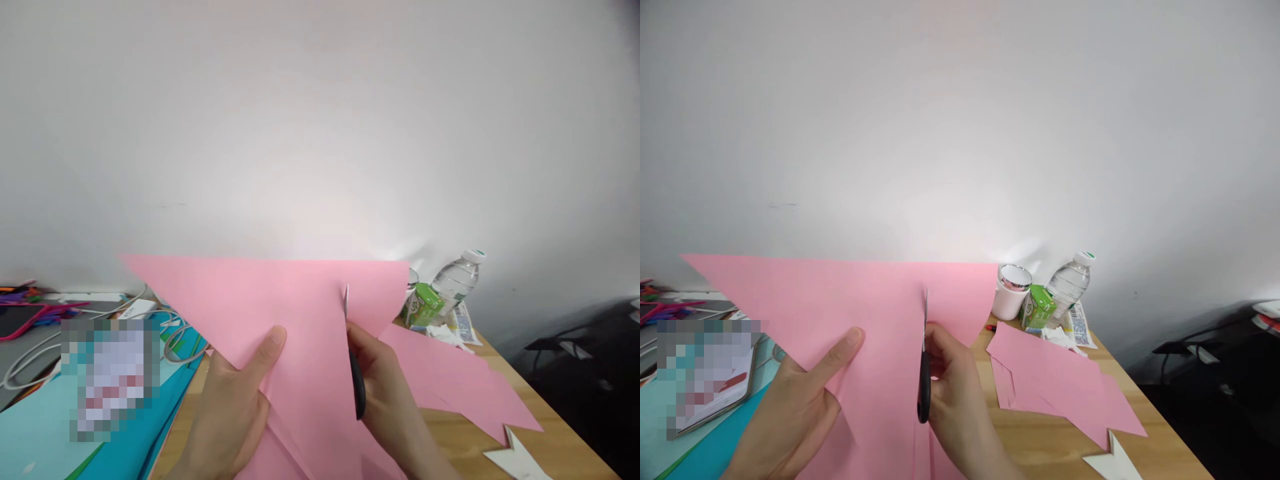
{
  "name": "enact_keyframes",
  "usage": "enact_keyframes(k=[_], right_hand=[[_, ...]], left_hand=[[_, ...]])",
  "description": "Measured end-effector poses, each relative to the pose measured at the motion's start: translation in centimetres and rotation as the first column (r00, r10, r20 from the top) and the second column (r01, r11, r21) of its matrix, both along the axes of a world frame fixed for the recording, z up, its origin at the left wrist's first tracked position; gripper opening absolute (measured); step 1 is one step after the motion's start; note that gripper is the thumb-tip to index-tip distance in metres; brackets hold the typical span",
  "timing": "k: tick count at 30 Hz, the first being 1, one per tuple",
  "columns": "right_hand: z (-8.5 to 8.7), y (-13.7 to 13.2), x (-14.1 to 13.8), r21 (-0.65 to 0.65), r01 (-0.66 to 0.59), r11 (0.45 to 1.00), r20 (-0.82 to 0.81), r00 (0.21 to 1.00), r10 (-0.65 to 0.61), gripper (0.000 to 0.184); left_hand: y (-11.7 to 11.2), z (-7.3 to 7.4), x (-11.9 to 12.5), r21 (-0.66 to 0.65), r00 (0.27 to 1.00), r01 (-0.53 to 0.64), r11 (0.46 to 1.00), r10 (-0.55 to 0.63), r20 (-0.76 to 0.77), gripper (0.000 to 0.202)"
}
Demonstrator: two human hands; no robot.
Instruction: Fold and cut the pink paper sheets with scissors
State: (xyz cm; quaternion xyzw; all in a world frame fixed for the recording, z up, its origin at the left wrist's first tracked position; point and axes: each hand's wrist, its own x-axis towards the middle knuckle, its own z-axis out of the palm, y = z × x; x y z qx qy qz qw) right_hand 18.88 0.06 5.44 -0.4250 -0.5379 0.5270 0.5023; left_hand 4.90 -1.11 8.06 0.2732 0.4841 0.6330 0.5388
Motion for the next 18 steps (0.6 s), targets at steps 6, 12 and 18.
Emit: enact_keyframes(k=[6,12,18], right_hand=[[0.1,0.18,-0.05,-0.01,-0.013,1.0,-0.021,1.0,0.013,0.018],[0.13,0.21,-0.11,-0.006,-0.026,1.0,-0.05,0.998,0.026,0.025],[-0.07,0.25,-0.17,-0.009,-0.004,1.0,-0.048,0.999,0.003,0.02]], left_hand=[[-0.08,0.19,0.11,0.016,1.0,0.013,1.0,-0.014,0.026,0.081],[-0.08,0.3,0.2,0.026,0.999,-0.003,1.0,0.002,0.032,0.079],[0.04,0.19,0.11,0.011,0.998,0.026,1.0,-0.027,0.064,0.068]])
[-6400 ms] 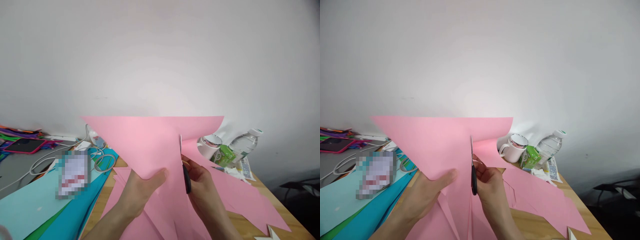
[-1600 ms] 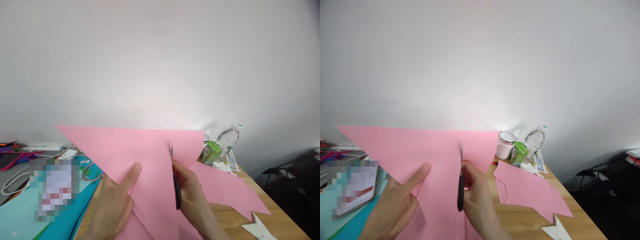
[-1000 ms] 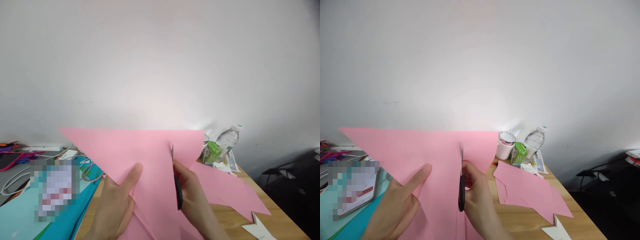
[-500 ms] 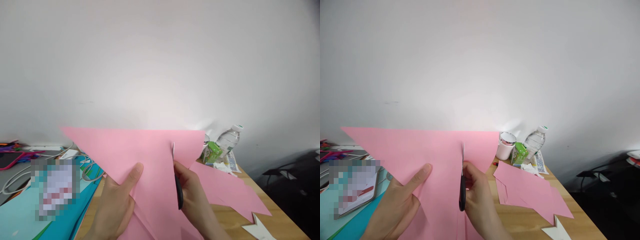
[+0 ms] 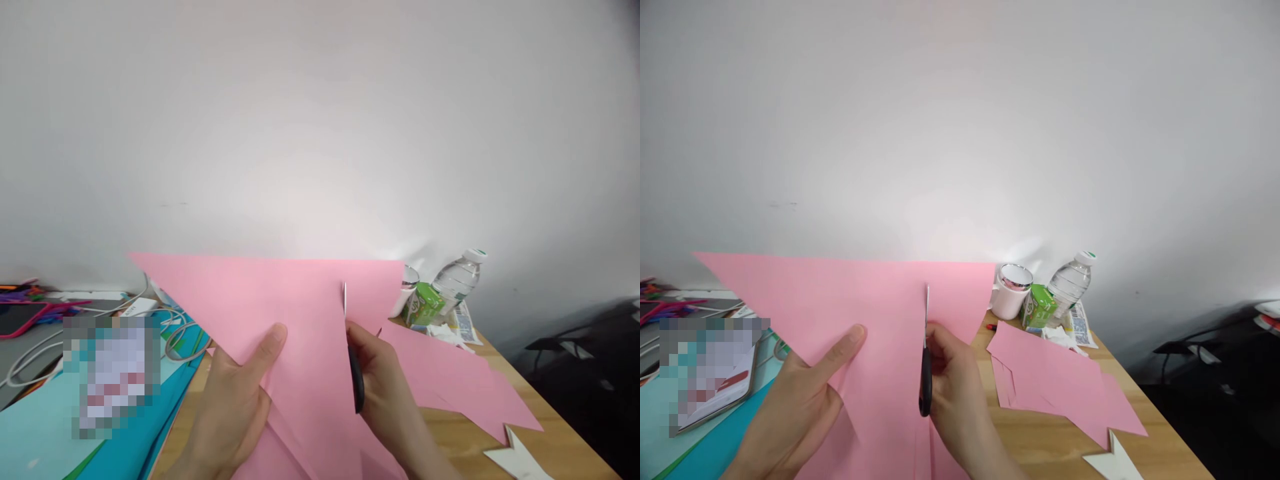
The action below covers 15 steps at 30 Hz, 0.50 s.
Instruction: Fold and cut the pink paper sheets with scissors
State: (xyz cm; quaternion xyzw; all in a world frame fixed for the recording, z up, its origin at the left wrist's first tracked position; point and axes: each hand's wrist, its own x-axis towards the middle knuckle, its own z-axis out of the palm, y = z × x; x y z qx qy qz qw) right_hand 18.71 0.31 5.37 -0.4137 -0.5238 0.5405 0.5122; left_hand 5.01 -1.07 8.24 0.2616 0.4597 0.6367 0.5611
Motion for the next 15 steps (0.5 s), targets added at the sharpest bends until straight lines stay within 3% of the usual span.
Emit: enact_keyframes(k=[8,15], right_hand=[[0.2,0.4,-0.2,-0.01,-0.01,1.0,0.016,1.0,0.01,0.017],[-0.8,0.8,-0.1,0.029,0.013,0.999,0.029,0.999,-0.014,0.013]], left_hand=[[0.5,-0.4,0.0,0.036,1.0,0.018,0.999,-0.018,-0.009,0.068],[0.7,-0.8,-0.2,0.025,0.999,0.028,0.999,-0.029,0.023,0.07]])
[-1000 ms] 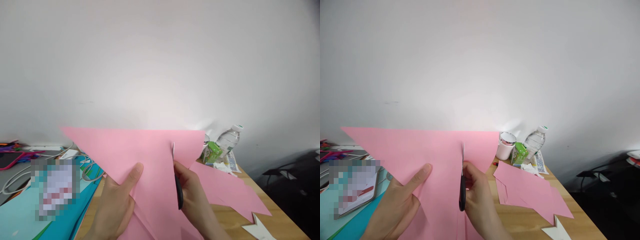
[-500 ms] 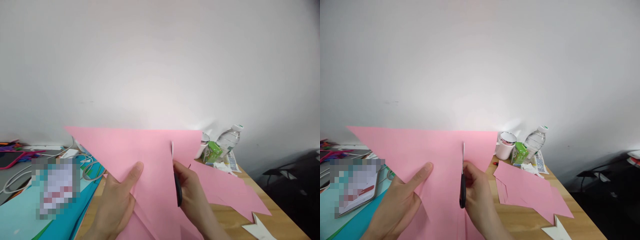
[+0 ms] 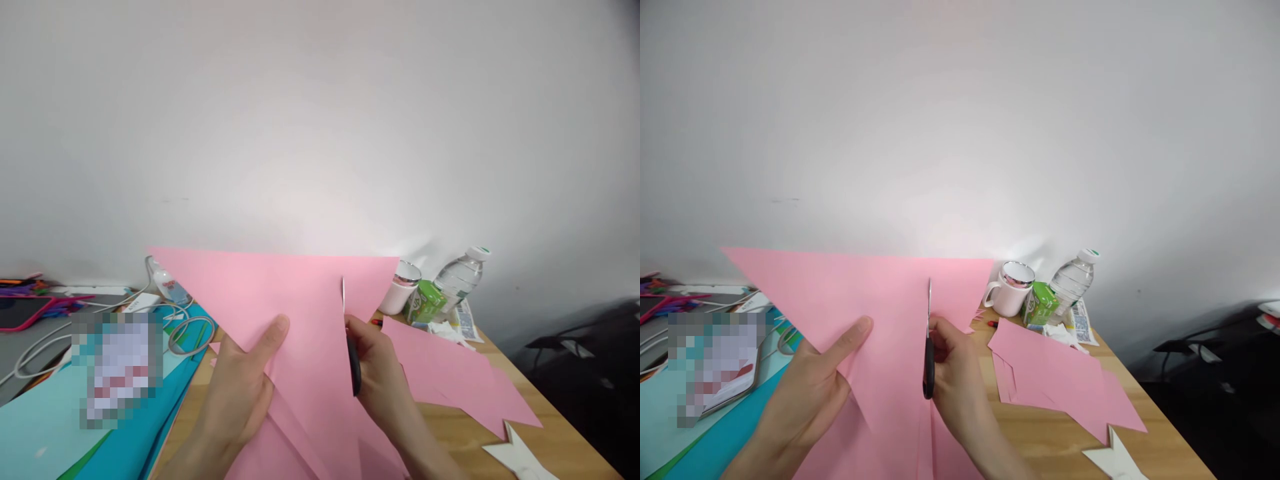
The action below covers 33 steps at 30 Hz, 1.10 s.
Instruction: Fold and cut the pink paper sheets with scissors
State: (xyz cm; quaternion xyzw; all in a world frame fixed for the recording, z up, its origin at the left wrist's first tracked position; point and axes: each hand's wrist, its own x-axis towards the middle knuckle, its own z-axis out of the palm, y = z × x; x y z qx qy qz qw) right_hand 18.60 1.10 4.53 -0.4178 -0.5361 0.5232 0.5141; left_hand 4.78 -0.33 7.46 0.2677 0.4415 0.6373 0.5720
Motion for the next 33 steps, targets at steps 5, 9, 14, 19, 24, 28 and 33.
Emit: enact_keyframes(k=[5,9,14,19,24,28,33], right_hand=[[-0.1,0.0,0.4,0.031,0.006,1.0,0.032,0.999,-0.007,0.03],[-0.1,0.0,1.0,0.045,0.054,0.997,0.16,0.985,-0.061,0.038],[-0.3,0.1,1.3,0.065,0.08,0.995,0.185,0.978,-0.091,0.039],[-0.4,0.1,1.3,0.069,0.078,0.995,0.197,0.976,-0.09,0.043],[-0.2,0.0,1.2,0.067,0.072,0.995,0.193,0.978,-0.084,0.047],[-0.1,0.0,1.1,0.043,0.057,0.997,0.163,0.985,-0.063,0.048],[-0.4,0.1,1.1,0.028,0.056,0.998,0.158,0.986,-0.06,0.045]], left_hand=[[0.0,0.1,0.2,0.035,1.0,0.017,0.999,-0.017,-0.008,0.07],[0.0,0.0,0.3,0.043,0.999,0.041,0.998,-0.04,-0.022,0.065],[0.0,-0.2,0.3,0.048,0.999,0.018,0.999,-0.016,-0.041,0.061],[0.0,-0.2,0.3,0.054,0.999,0.018,0.998,-0.017,-0.027,0.067],[0.1,-0.1,0.3,0.055,0.999,0.023,0.998,-0.022,-0.025,0.071],[0.1,-0.1,0.4,0.059,0.999,0.028,0.998,-0.027,-0.016,0.071],[0.1,-0.2,0.3,0.059,0.999,0.035,0.998,-0.033,-0.036,0.067]])
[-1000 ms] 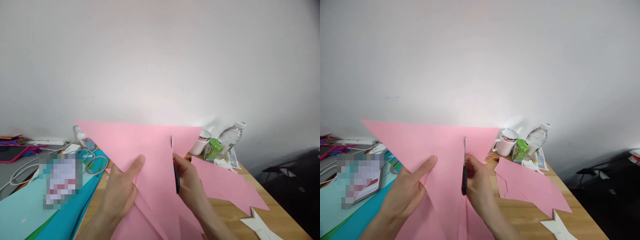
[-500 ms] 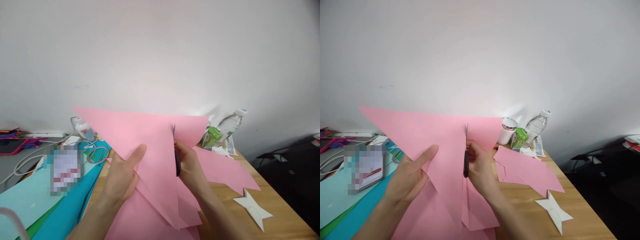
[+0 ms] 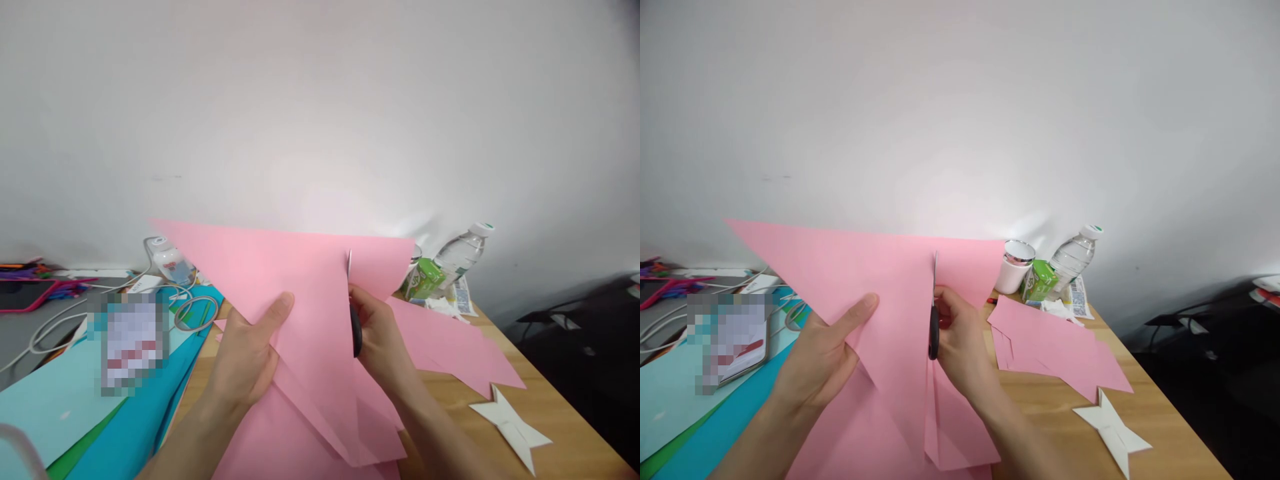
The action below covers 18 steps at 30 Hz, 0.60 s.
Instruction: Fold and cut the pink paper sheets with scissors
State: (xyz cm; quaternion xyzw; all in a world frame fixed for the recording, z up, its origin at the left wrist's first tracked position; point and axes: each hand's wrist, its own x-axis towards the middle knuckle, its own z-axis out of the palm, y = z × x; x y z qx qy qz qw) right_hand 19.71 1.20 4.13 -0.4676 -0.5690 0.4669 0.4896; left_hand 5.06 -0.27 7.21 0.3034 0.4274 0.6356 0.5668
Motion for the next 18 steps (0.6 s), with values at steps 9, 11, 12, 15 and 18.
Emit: enact_keyframes(k=[9,11,12,15,18], right_hand=[[-0.22,0.13,0.04,-0.024,0.014,1.0,0.009,1.0,-0.013,0.044],[-0.3,0.18,0.06,-0.015,0.021,1.0,0.023,1.0,-0.021,0.043],[-0.33,0.2,0.06,-0.006,0.027,1.0,0.034,0.999,-0.027,0.042],[-0.35,0.17,0.04,0.011,0.034,0.999,0.041,0.999,-0.034,0.042],[-0.27,0.1,0.0,0.006,0.022,1.0,0.009,1.0,-0.022,0.041]], left_hand=[[0.21,-0.04,0.04,0.007,1.0,0.004,1.0,-0.004,-0.009,0.069],[0.23,-0.09,0.06,0.004,1.0,0.001,1.0,-0.001,-0.002,0.069],[0.23,-0.12,0.05,0.0,1.0,-0.002,1.0,0.002,0.0,0.069],[0.17,-0.15,0.01,0.0,1.0,-0.01,1.0,0.01,-0.008,0.07],[0.11,-0.12,-0.02,0.004,1.0,-0.007,1.0,0.007,-0.01,0.071]])
